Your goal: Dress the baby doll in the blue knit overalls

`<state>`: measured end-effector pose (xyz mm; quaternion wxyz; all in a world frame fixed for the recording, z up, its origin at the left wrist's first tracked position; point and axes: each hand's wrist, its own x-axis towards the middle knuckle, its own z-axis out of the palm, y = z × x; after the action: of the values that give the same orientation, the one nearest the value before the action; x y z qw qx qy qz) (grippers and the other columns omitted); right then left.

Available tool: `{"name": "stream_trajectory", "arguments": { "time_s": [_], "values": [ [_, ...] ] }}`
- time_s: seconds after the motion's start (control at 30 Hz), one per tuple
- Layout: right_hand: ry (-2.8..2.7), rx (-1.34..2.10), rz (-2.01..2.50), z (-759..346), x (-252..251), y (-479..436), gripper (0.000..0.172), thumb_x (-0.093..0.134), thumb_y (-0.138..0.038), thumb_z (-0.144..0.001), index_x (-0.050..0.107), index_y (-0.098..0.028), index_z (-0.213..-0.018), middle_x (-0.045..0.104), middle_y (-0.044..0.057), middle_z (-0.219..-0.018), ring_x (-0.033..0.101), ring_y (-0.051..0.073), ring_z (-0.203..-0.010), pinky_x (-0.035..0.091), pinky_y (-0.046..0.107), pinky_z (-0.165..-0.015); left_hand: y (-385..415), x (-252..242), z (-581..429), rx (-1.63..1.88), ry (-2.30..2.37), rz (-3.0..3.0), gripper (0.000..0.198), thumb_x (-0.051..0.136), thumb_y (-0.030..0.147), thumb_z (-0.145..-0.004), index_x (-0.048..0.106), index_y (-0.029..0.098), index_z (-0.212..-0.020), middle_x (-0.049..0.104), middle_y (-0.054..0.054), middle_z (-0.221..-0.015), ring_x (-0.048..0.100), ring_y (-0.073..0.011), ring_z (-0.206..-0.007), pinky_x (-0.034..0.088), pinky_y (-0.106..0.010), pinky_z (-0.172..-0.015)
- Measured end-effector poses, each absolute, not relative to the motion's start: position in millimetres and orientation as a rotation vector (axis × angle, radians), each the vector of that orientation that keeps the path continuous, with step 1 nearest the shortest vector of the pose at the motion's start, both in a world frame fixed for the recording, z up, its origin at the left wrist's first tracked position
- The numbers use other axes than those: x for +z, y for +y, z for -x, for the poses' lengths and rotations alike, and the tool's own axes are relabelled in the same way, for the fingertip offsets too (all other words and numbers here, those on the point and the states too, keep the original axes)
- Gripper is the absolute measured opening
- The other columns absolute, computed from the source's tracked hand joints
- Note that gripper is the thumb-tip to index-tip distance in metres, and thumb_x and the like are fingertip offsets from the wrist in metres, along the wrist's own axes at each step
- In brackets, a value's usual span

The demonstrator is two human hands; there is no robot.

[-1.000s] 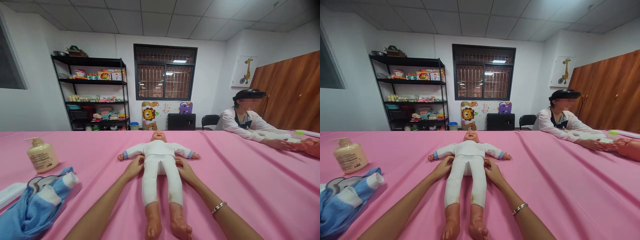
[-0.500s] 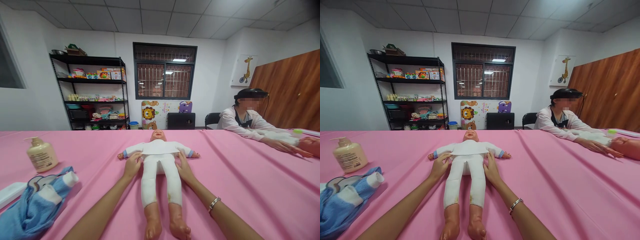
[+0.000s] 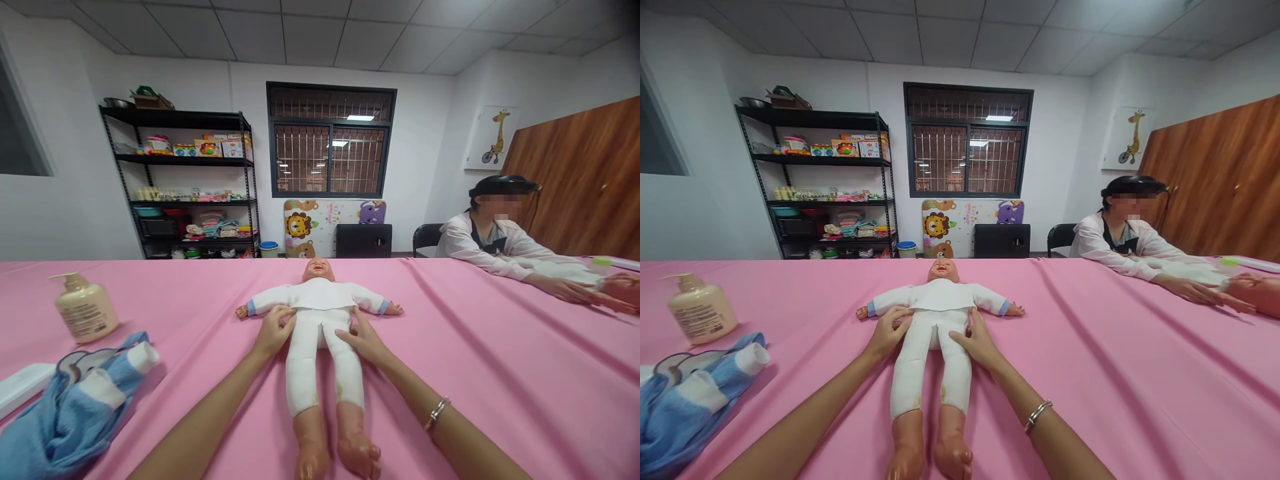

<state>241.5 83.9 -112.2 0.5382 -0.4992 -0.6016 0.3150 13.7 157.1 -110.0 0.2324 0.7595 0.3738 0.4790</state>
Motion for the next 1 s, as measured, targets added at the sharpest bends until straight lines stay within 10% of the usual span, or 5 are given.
{"name": "stream_trajectory", "arguments": {
  "time_s": [0.23,0.5,1.0],
  "values": [
    [-1.479,0.536,1.261,-248,-143,124,0.069,0.060,-0.049,-0.069,0.037,-0.018,-0.126,0.038,0.010,-0.128,0.040,0.023,-0.118,0.042,0.036,-0.094,167,-117,-16,1.410,1.119,-2.096,0.028,0.047,0.021,-0.076,0.065,0.013,-0.096,0.057,-0.010,-0.102,0.059,-0.0171,-0.084,0.051,-0.027,-0.068],
    [-1.632,0.419,1.469,-256,-144,111,0.043,0.039,-0.054,-0.083,0.057,-0.016,-0.094,0.057,0.006,-0.093,0.052,0.018,-0.087,0.040,0.030,-0.080,170,-120,-6,1.187,1.303,-2.179,0.030,0.041,0.013,-0.075,0.066,0.014,-0.092,0.061,-0.008,-0.096,0.057,-0.0201,-0.092,0.045,-0.034,-0.084],
    [-1.821,0.393,1.535,-254,-134,92,0.050,0.024,-0.046,-0.091,0.062,-0.014,-0.082,0.059,0.008,-0.091,0.052,0.018,-0.088,0.036,0.027,-0.079,43,-70,108,0.632,1.655,-2.924,0.038,0.039,0.032,-0.082,0.055,0.020,-0.116,0.055,-0.009,-0.122,0.048,-0.0262,-0.114,0.037,-0.044,-0.098]
  ]
}}
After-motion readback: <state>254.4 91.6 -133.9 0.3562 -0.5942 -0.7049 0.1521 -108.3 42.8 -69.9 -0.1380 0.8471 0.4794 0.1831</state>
